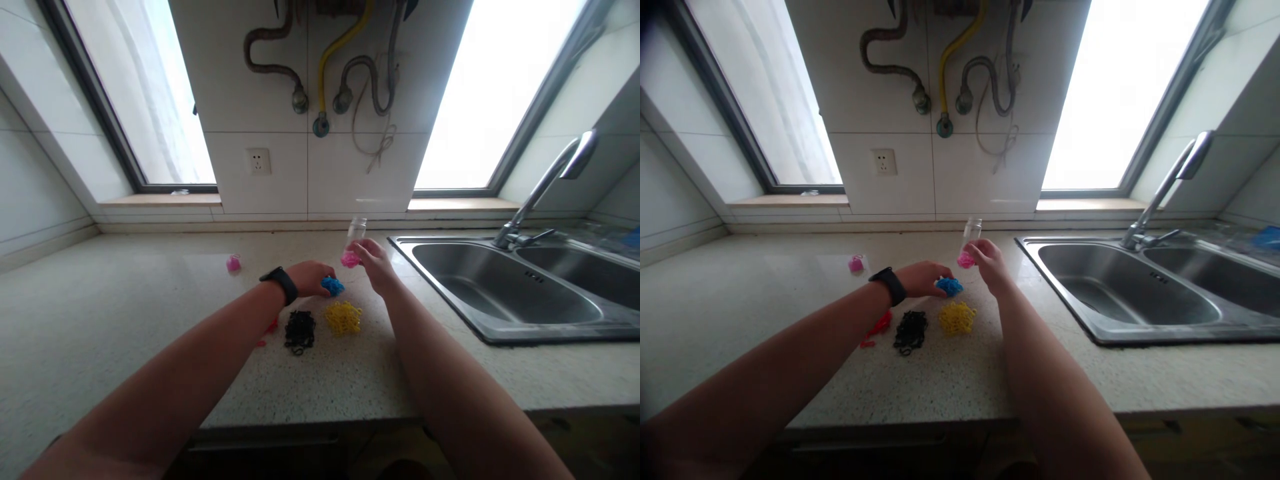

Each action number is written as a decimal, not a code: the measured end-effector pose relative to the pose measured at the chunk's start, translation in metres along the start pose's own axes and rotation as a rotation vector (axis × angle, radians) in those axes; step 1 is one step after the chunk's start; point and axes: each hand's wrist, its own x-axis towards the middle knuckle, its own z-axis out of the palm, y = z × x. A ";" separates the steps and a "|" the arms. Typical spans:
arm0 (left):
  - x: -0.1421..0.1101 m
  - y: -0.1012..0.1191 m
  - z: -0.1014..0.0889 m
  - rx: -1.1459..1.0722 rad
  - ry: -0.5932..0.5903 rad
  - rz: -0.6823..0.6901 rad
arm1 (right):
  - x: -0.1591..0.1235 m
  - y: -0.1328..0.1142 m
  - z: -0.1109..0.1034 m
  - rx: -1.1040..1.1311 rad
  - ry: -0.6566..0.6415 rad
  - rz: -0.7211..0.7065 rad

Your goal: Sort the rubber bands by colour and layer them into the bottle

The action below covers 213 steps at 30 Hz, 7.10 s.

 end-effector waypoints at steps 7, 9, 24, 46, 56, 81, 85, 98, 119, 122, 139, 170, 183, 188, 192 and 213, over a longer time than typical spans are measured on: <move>0.007 -0.008 0.010 -0.059 0.025 0.006 | -0.003 -0.007 0.006 0.024 -0.035 -0.009; 0.007 -0.009 0.011 -0.092 0.036 0.015 | -0.004 -0.008 0.007 0.009 -0.037 -0.011; 0.013 -0.014 0.014 -0.122 0.051 -0.015 | -0.005 -0.008 0.009 -0.024 -0.060 -0.021; 0.006 -0.039 0.011 -0.437 0.183 -0.102 | -0.005 -0.004 0.011 -0.092 -0.100 -0.036; -0.004 -0.062 -0.010 -0.741 0.473 -0.167 | -0.005 -0.002 0.013 -0.095 -0.121 -0.008; -0.002 -0.033 -0.106 -1.090 0.462 -0.089 | -0.016 0.003 0.028 -0.126 -0.395 0.008; -0.004 -0.030 -0.111 -1.016 0.412 -0.090 | -0.016 0.002 0.029 -0.141 -0.407 -0.008; -0.021 -0.058 -0.083 -1.381 0.637 -0.172 | -0.012 -0.001 0.025 -0.114 -0.356 -0.014; -0.021 -0.039 -0.093 -0.623 0.278 -0.091 | -0.019 0.006 0.030 -0.304 -0.442 0.028; -0.021 -0.033 -0.100 -0.420 0.257 -0.080 | -0.020 0.006 0.030 -0.303 -0.446 0.030; -0.009 -0.012 -0.112 -0.166 0.211 -0.049 | -0.022 0.007 0.032 -0.337 -0.440 0.027; -0.008 -0.022 -0.112 -0.540 0.248 0.031 | -0.022 0.005 0.033 -0.286 -0.452 0.039; -0.026 -0.029 -0.104 -0.599 0.368 0.011 | -0.018 0.005 0.032 -0.255 -0.417 0.017; -0.042 -0.045 -0.068 -0.526 0.550 -0.076 | -0.016 0.006 0.032 -0.209 -0.391 0.004; -0.045 -0.071 -0.027 -0.434 0.461 -0.184 | -0.012 0.007 0.028 -0.183 -0.361 0.012; -0.014 -0.095 0.019 0.008 0.130 -0.287 | -0.017 -0.014 0.027 0.218 -0.388 0.178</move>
